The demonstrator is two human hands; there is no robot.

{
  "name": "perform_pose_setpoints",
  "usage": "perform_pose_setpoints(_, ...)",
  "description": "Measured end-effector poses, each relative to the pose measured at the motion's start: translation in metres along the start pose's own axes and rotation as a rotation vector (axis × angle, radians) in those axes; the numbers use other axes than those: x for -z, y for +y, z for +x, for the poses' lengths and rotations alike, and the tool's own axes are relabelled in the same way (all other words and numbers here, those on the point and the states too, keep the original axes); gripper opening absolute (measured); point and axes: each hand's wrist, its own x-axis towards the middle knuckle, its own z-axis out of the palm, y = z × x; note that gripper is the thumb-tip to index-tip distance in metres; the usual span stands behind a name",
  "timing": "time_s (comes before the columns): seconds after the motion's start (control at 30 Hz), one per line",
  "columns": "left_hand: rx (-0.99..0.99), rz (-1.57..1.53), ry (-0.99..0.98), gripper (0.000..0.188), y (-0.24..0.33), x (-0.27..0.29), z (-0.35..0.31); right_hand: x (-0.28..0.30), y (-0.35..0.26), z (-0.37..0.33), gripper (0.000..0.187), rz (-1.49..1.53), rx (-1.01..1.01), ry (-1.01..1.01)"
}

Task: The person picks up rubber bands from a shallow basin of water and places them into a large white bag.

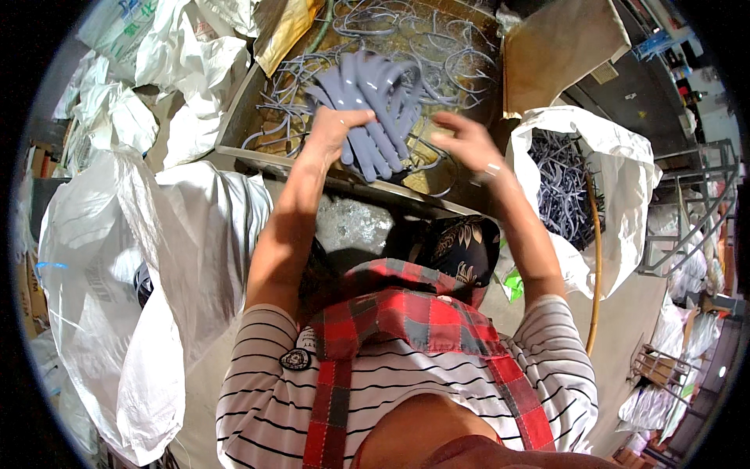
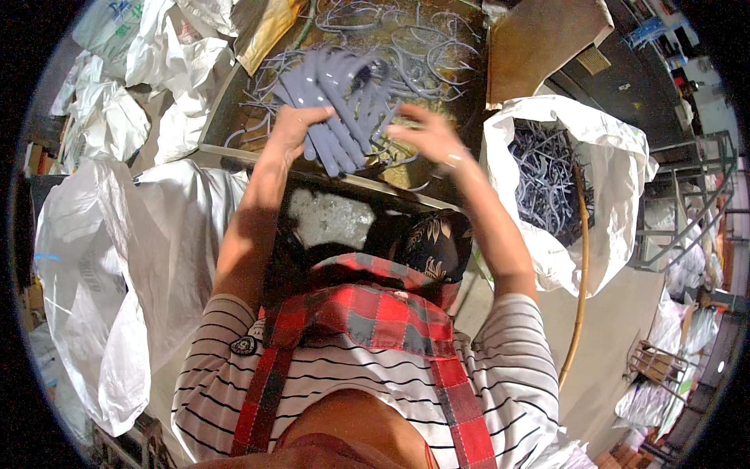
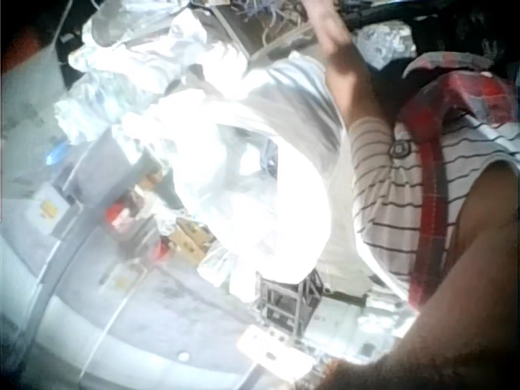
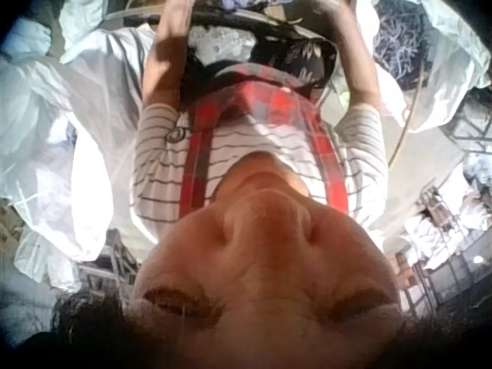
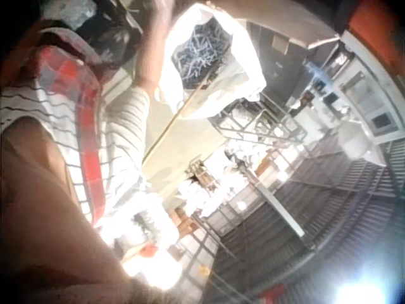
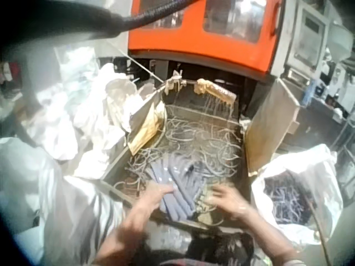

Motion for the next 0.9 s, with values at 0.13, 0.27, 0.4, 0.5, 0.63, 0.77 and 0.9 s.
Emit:
perform_pose_setpoints(0.13, -0.03, 0.263, -0.12, 0.029, -0.036, -0.004, -0.009, -0.093, 0.005, 0.046, 0.058, 0.821, -0.229, -0.073)
perform_pose_setpoints(0.27, 0.061, -0.051, 0.006, 0.025, -0.037, 0.009, -0.012, -0.098, 0.0, 0.052, 0.03, 1.369, -0.203, -0.3)
perform_pose_setpoints(0.4, 0.041, -0.161, 0.036, 0.024, -0.027, 0.01, -0.022, -0.102, -0.001, 0.054, 0.026, 1.421, -0.333, 0.014)
perform_pose_setpoints(0.5, -0.061, -0.224, 0.194, 0.029, -0.01, -0.008, -0.036, -0.084, 0.051, 0.088, 0.013, 1.589, -0.258, 0.2)
perform_pose_setpoints(0.63, -0.086, -0.118, 0.358, 0.05, 0.015, 0.005, -0.035, -0.054, 0.058, 0.085, 0.016, 1.67, -0.182, 0.485)
perform_pose_setpoints(0.77, 0.059, -0.295, 0.28, 0.057, 0.014, 0.026, -0.027, -0.059, -0.021, 0.021, 0.018, 1.1, -0.092, 0.164)
perform_pose_setpoints(0.9, 0.188, -0.4, -0.036, 0.066, 0.0, 0.024, -0.038, -0.059, -0.06, -0.046, 0.026, 0.119, 0.193, -0.19)
